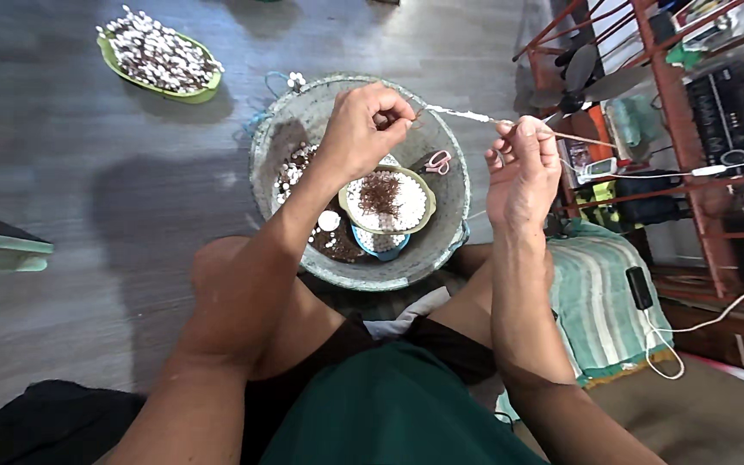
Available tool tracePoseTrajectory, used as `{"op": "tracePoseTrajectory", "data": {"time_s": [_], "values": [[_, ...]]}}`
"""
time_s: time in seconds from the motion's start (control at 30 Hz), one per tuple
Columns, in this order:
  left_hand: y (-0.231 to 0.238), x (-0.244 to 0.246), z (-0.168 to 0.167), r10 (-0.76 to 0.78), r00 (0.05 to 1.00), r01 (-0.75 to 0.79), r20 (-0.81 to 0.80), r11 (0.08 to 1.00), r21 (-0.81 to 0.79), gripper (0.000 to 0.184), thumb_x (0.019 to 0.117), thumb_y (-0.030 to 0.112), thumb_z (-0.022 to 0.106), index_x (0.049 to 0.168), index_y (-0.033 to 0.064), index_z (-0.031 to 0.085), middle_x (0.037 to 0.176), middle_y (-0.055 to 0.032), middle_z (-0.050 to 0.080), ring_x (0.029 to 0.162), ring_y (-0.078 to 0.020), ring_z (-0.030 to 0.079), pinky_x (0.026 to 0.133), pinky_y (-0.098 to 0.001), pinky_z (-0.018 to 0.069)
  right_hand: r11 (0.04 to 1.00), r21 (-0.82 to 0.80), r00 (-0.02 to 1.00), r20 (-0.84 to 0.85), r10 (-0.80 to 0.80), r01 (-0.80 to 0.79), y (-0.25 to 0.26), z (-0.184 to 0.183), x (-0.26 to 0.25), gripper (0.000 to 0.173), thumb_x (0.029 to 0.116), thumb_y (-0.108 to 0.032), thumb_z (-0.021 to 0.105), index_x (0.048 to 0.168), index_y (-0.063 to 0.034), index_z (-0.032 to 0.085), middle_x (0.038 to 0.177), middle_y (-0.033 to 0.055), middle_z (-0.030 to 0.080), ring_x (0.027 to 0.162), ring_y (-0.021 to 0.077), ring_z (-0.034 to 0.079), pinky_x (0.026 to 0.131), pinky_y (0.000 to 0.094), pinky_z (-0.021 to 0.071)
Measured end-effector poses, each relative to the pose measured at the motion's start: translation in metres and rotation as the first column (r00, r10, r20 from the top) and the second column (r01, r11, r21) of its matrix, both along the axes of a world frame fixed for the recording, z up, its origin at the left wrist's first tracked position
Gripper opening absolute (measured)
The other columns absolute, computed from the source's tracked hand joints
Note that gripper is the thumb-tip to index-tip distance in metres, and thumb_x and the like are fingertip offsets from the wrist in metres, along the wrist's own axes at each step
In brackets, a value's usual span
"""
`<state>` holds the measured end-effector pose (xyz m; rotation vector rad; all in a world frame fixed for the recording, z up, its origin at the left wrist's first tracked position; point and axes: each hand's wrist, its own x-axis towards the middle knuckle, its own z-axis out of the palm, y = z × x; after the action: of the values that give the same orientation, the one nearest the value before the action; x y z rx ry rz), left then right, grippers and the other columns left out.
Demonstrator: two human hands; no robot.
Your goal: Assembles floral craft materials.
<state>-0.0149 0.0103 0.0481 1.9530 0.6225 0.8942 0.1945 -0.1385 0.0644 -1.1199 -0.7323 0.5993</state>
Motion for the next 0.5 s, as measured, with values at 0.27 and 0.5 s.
{"op": "tracePoseTrajectory", "data": {"time_s": [0.27,0.5], "values": [[-0.0012,0.0006,0.0001,-0.011,1.0,0.011,-0.008,1.0,-0.002,0.011,0.0959,0.015,0.068,0.101,0.0096,0.076,0.095,-0.0017,0.068,0.082,-0.0047,0.066,0.075,-0.0218,0.0579,1.0,-0.01,0.998,0.056,-0.014,0.015,-0.0002,0.0004,0.0002,0.013,0.1077,-0.012,0.052,0.112,-0.0048,0.062,0.103,0.0097,0.072,0.086,0.0158,0.07,0.076,0.0303,0.0594],[-0.0017,0.0003,0.0007,-0.005,1.0,0.005,-0.02,1.0,0.001,0.011,0.0963,0.015,0.068,0.101,0.0102,0.076,0.096,-0.0011,0.068,0.082,-0.004,0.066,0.075,-0.0214,0.058,0.999,-0.033,0.999,0.031,-0.025,0.026,-0.0002,-0.0007,0.0012,0.013,0.108,-0.013,0.052,0.112,-0.0059,0.062,0.104,0.0094,0.072,0.087,0.0156,0.07,0.076,0.0303,0.0591]]}}
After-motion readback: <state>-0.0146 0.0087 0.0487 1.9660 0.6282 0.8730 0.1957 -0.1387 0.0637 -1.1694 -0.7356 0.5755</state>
